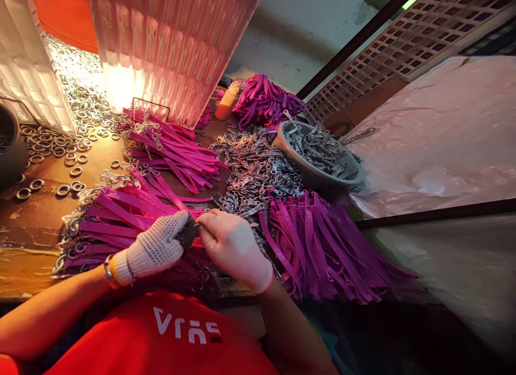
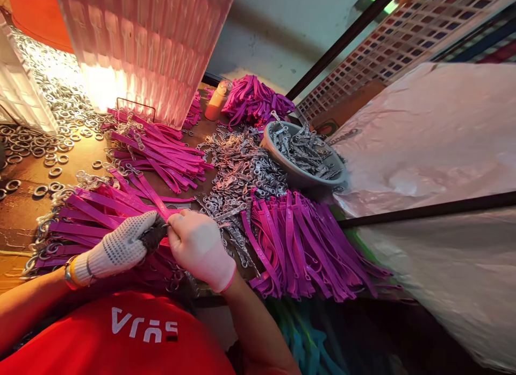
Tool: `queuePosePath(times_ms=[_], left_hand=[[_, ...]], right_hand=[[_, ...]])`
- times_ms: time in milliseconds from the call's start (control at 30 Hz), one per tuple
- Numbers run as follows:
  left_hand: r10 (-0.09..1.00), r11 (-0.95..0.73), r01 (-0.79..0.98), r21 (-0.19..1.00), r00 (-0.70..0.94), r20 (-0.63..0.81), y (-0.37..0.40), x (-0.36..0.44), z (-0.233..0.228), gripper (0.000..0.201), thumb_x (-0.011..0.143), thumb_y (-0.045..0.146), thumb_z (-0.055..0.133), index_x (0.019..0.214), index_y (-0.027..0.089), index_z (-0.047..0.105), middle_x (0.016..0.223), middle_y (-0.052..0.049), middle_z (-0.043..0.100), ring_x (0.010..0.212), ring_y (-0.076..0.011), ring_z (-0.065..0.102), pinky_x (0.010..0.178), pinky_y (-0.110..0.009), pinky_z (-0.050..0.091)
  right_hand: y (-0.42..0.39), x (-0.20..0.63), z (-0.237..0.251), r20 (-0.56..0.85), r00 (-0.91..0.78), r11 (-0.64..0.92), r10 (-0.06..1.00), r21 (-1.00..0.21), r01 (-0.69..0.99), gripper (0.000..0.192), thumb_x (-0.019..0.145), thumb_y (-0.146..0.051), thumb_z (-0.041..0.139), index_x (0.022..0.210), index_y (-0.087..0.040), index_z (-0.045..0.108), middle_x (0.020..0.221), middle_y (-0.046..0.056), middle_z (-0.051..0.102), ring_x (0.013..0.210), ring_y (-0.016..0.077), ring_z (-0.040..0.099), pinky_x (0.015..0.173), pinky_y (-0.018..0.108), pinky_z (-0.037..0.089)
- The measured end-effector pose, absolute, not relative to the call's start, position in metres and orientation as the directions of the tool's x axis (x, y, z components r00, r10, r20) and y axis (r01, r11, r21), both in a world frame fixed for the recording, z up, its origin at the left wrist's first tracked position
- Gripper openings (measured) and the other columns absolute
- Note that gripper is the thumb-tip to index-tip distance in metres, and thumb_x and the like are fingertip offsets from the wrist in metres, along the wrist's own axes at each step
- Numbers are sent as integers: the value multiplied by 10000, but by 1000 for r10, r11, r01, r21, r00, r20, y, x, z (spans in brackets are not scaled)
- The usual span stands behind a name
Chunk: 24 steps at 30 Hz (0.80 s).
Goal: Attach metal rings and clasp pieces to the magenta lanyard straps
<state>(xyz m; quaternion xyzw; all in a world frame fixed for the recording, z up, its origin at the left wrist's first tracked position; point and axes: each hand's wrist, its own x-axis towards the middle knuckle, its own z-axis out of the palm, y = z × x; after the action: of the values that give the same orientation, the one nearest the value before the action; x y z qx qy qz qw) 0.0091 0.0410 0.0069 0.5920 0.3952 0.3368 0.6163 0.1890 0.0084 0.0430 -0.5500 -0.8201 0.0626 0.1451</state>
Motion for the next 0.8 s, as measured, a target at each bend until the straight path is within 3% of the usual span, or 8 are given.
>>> queuePosePath(times_ms=[100, 200, 300, 433, 533, 633, 733, 800], left_hand=[[816, 288, -76, 955, 542, -203, 43, 13, 4, 82, 815, 223, 639, 768, 171, 597, 642, 16, 531, 540, -98, 399, 487, -193, 342], [785, 467, -228, 855, 553, -281, 46, 23, 5, 152, 800, 281, 684, 810, 168, 583, 627, 32, 506, 476, -74, 408, 436, -176, 332], [748, 577, -301, 759, 568, -344, 58, 39, 9, 152, 784, 243, 708, 778, 162, 578, 590, 35, 484, 425, -66, 407, 389, -162, 328], [564, 785, -328, 526, 730, -386, 100, 56, 18, 90, 871, 121, 555, 799, 132, 607, 519, 58, 384, 341, -39, 269, 315, -126, 184], [608, 777, -476, 413, 738, -293, 139, 64, 23, 168, 934, 115, 477, 873, 101, 633, 619, -4, 521, 372, -28, 279, 318, -108, 165], [669, 713, -499, 493, 695, -265, 172, 74, 20, 184, 946, 244, 527, 877, 112, 634, 797, -101, 655, 443, -50, 361, 332, -114, 189], [728, 527, -247, 813, 624, -283, 197, 85, 10, 205, 933, 296, 556, 848, 123, 625, 678, -48, 602, 441, -56, 315, 365, -129, 170], [769, 374, -55, 926, 577, -276, 211, 91, 2, 249, 951, 278, 505, 818, 106, 628, 601, -1, 525, 436, -46, 289, 404, -143, 189]], right_hand=[[0, 178, 31, 266, -255, 316, 930, -218, 923, 277, 938, -219, 464, 708, -208, 618, 675, 52, 614, 639, 185, 560, 613, 297, 366], [-6, 172, 20, 305, -135, 224, 943, -278, 934, 269, 973, -263, 431, 1007, -159, 678, 749, 90, 685, 648, 211, 615, 603, 302, 395], [-2, 181, 20, 228, -38, 133, 973, -420, 898, 324, 996, -294, 443, 1240, -183, 624, 778, 65, 733, 667, 218, 662, 617, 289, 433], [10, 211, 29, 279, 125, 60, 952, -571, 819, 283, 1012, -362, 463, 1158, -232, 669, 951, 57, 762, 822, 223, 697, 734, 296, 483], [9, 219, 21, 356, 227, 79, 907, -671, 737, 283, 1025, -373, 448, 1148, -234, 662, 1027, 50, 752, 888, 209, 691, 808, 306, 499], [1, 208, 0, 359, 88, 173, 929, -633, 754, 270, 1022, -351, 466, 1151, -224, 666, 1022, 64, 759, 897, 217, 701, 822, 318, 505], [-3, 196, -19, 376, 9, 209, 927, -537, 817, 287, 1023, -331, 470, 1147, -179, 679, 1009, 105, 761, 900, 242, 709, 819, 331, 501], [-1, 194, -24, 373, 28, 188, 927, -530, 827, 277, 1027, -314, 471, 1134, -172, 683, 992, 100, 762, 883, 233, 711, 800, 315, 496]])
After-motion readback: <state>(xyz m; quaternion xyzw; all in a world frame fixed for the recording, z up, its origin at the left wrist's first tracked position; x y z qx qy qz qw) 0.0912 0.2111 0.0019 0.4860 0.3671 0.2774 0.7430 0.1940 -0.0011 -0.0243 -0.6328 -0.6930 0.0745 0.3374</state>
